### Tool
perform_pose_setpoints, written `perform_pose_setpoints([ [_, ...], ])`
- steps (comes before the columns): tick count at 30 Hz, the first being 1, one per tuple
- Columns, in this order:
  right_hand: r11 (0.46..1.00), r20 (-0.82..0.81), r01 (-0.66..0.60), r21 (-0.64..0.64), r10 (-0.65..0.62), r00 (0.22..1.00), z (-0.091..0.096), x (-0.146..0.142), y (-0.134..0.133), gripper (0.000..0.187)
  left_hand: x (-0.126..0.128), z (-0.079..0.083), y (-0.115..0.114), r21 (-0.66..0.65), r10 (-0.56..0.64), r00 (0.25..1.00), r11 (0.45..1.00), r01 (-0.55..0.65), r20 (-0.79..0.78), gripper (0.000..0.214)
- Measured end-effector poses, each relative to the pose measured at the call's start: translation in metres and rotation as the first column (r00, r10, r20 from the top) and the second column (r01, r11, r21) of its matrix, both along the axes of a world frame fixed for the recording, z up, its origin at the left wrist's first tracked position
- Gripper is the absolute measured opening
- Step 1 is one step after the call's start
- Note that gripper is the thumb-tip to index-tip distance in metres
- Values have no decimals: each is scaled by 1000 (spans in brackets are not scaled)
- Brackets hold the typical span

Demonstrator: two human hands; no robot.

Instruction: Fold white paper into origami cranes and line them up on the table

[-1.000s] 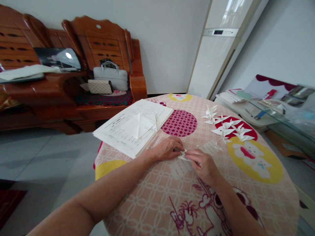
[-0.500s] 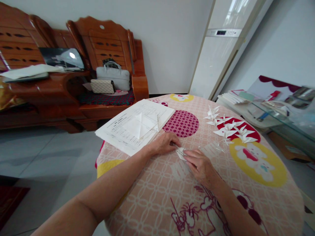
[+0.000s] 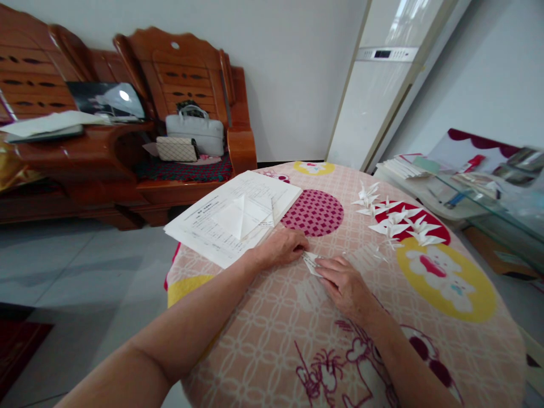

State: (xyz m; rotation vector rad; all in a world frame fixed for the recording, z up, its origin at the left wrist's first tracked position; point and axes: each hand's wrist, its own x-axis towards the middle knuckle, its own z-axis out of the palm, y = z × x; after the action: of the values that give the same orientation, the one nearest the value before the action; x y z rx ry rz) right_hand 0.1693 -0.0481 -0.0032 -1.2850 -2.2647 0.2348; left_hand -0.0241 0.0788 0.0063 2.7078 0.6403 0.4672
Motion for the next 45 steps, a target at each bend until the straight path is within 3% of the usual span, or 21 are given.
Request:
perform_pose_setpoints([
  [5,1000,5,2,6,-2,1000,1,-1,-1,26,-1,-3,3,-8,42,999,999,-42,20,22],
  [11,999,34,-6,35,5,999,3,-3,-1,30,-4,0,7,-127,88,991,989,-75,100,28],
  [21,1000,61,-20,17,19,998,0,-2,1,30,4,2,0,-239,242,967,946,-218,77,13],
  [25,999,46,-28,22,27,999,1,-2,2,33,4,-1,1,-207,232,970,955,-212,78,11],
  [29,999,42,-35,12,35,999,4,-4,1,34,10,-4,-12,-75,221,963,975,-211,153,17],
  [32,1000,39,-18,-8,18,999,3,-6,0,28,21,-1,-36,-59,126,979,991,-118,160,24],
  [35,1000,10,5,-8,-5,1000,0,-5,0,25,25,1,-60,-132,-22,991,990,40,135,27],
  [37,1000,4,2,-11,-2,1000,-2,-5,0,24,21,-2,-70,-149,-22,991,988,42,134,40],
  [40,1000,50,-1,-25,2,999,-2,-4,0,20,8,-11,-75,-63,-25,998,998,28,57,63],
  [45,999,79,-7,-38,10,997,4,-6,-1,22,-12,-21,-70,59,-16,998,998,19,-61,71],
])
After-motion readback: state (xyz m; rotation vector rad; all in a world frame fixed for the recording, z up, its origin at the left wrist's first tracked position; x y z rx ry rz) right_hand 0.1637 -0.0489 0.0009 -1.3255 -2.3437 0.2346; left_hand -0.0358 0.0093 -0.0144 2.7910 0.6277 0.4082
